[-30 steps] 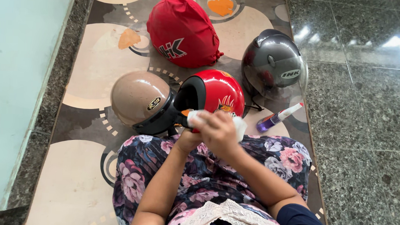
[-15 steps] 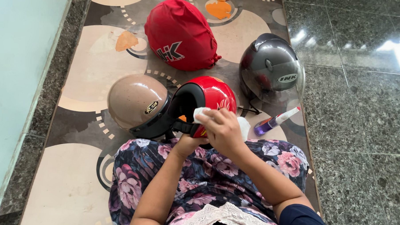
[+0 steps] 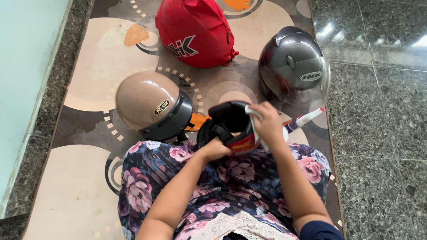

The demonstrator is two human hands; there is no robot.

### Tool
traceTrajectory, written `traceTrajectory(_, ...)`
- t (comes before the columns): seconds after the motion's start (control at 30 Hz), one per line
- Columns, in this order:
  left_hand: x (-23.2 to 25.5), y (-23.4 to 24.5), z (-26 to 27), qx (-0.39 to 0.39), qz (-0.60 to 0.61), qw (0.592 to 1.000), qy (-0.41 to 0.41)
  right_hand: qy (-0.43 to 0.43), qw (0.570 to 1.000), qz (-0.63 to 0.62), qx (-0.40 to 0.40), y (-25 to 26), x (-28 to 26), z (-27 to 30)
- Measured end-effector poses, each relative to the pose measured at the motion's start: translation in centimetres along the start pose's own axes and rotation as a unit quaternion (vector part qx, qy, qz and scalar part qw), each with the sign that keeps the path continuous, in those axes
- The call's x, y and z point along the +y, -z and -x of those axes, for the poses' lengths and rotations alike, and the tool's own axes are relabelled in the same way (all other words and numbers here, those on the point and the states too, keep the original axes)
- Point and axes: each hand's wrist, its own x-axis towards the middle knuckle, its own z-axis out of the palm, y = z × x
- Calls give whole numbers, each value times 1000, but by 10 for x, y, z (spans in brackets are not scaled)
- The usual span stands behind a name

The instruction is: The person sits on the floor and wipes two motorcycle helmets with a white cloth. They first clean a red helmet with a cartoon design, then switch to a beige helmet, using a spray bottle to apply cleaner before wiping.

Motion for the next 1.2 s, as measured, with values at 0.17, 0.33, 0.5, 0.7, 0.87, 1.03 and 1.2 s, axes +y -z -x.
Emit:
traceTrajectory(0.17, -6, -9, -1, -28, -15, 996, 77, -31, 999, -33, -28, -9, -6, 60)
traceTrajectory(0.33, 2, -6, -1, -75, -52, 993, 76, 11, 999, 5, -35, 4, 4, 57)
traceTrajectory(0.5, 33, 1, 2, -101, -85, 979, 152, 129, 991, 33, -6, 8, 27, 19)
traceTrajectory(0.7, 30, -1, 4, -125, -103, 983, 91, 46, 998, -7, -29, 0, 27, -9)
traceTrajectory(0.87, 32, -2, 5, -127, -155, 973, 111, -44, 992, 38, -109, -2, 39, -1)
traceTrajectory(1.03, 37, 2, 3, -107, -225, 958, 138, -56, 997, 47, 16, -13, 46, 18)
traceTrajectory(1.2, 2, 16, -8, 165, 34, 984, 50, -7, 984, 120, 130, -19, 55, 21)
